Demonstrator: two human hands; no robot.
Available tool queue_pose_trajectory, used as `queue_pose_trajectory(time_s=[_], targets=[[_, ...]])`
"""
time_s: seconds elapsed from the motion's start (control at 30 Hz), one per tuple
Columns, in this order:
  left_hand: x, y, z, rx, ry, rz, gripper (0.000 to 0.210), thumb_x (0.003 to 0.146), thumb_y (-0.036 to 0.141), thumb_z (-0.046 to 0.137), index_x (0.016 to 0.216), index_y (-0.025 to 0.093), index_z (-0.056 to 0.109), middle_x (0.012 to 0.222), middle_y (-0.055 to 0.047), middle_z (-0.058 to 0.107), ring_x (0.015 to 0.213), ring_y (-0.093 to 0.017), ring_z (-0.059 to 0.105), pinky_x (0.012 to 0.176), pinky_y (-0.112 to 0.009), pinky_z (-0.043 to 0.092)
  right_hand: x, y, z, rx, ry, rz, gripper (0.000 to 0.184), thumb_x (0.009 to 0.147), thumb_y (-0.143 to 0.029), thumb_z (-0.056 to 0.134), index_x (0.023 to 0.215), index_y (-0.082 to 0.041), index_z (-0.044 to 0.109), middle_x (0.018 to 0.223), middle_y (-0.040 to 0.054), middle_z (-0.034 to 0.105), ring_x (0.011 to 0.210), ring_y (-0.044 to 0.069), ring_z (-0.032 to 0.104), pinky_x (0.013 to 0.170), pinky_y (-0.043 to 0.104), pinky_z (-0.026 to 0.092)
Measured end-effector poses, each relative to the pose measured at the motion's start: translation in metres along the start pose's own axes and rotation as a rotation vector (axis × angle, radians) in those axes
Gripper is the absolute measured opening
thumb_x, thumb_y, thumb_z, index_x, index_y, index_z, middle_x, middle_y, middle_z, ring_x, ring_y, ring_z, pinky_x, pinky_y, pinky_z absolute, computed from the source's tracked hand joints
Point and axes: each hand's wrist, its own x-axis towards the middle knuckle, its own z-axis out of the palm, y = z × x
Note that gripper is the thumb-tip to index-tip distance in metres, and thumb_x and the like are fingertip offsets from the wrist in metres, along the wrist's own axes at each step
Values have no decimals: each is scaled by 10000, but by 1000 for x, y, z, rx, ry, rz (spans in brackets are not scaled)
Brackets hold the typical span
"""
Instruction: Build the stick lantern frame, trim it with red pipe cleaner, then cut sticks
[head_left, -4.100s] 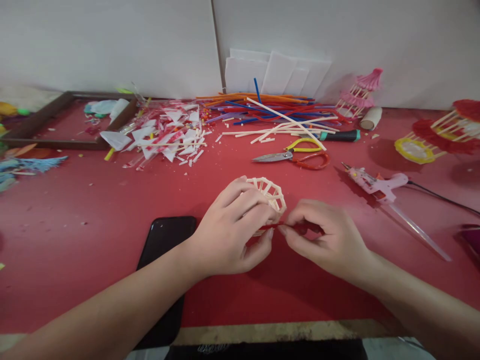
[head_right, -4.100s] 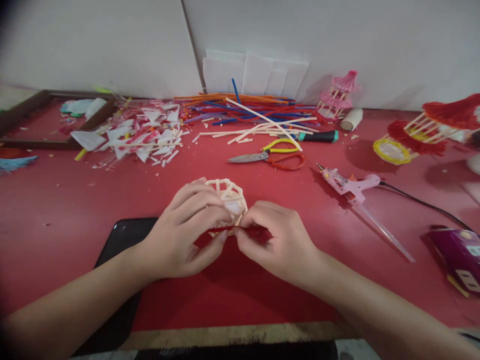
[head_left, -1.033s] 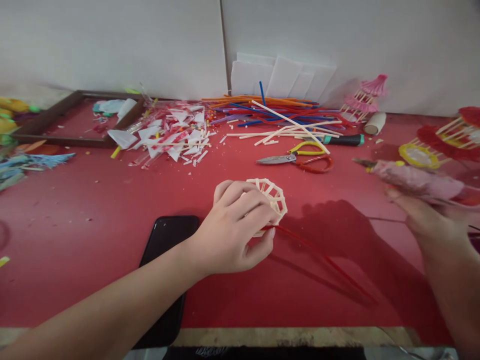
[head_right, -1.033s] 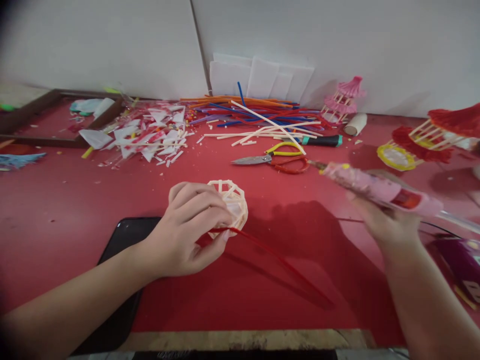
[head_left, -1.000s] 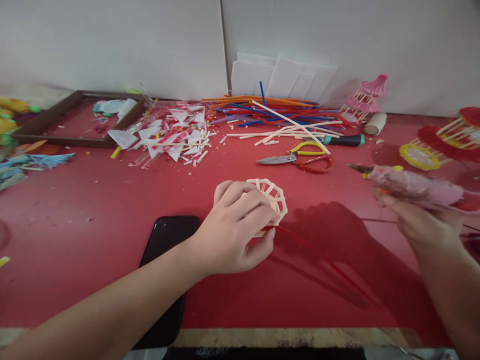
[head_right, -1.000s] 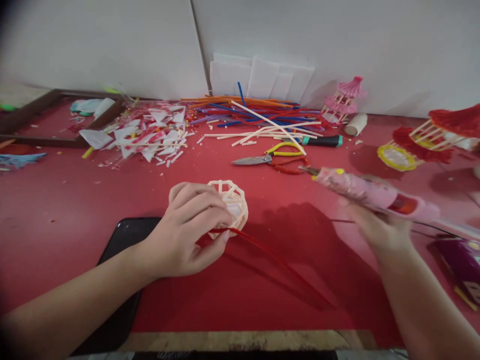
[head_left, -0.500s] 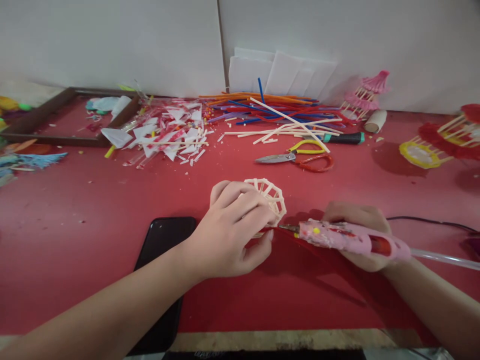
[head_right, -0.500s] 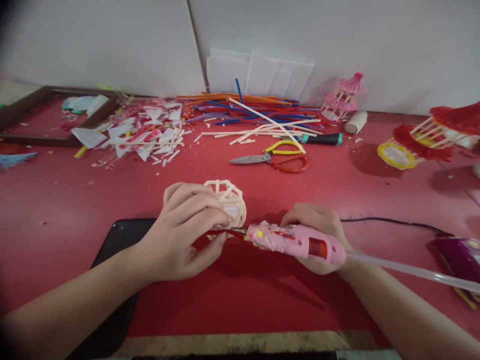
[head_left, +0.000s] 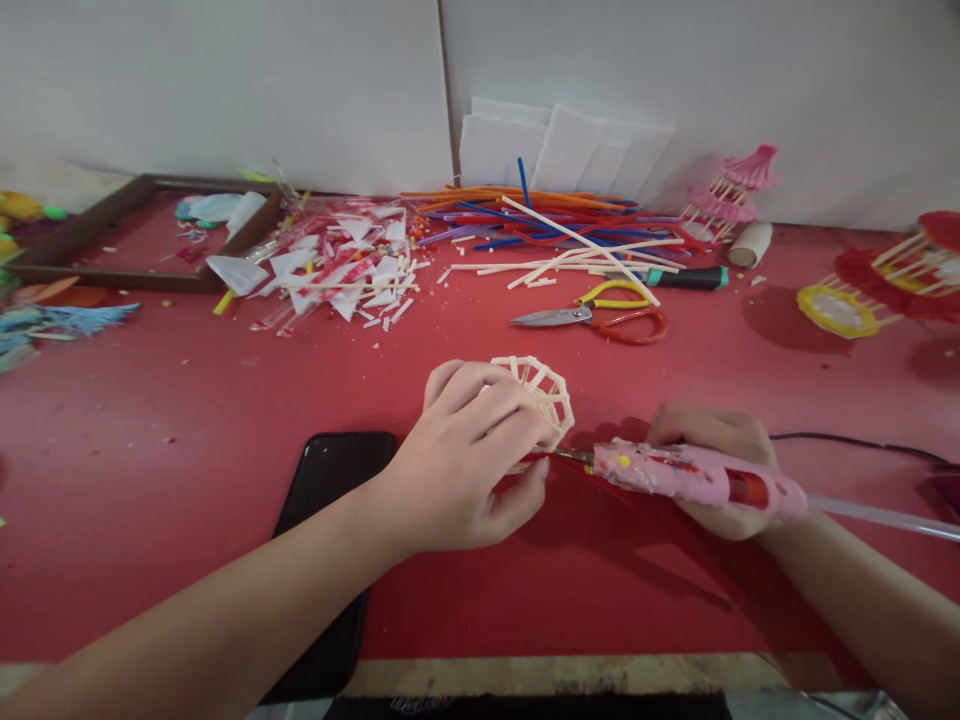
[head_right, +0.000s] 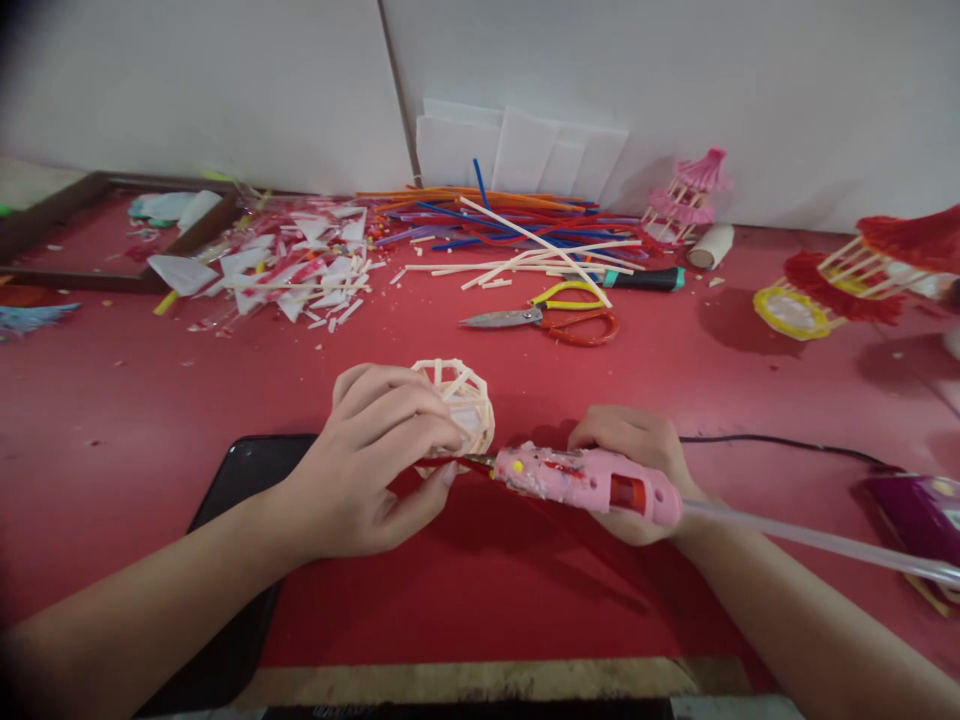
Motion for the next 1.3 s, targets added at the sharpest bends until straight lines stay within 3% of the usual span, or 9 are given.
queue_pose_trajectory(time_s=[1.3], targets=[[-1,-2,1,-17,27,11,106,780,152,627,866,205,593,893,-19,683,930,-223,557,815,-404,367,-5,1,4,-53,121,28,51,762,-213,529,771,-233,484,637,0,555,494,131,517,453,278,400]])
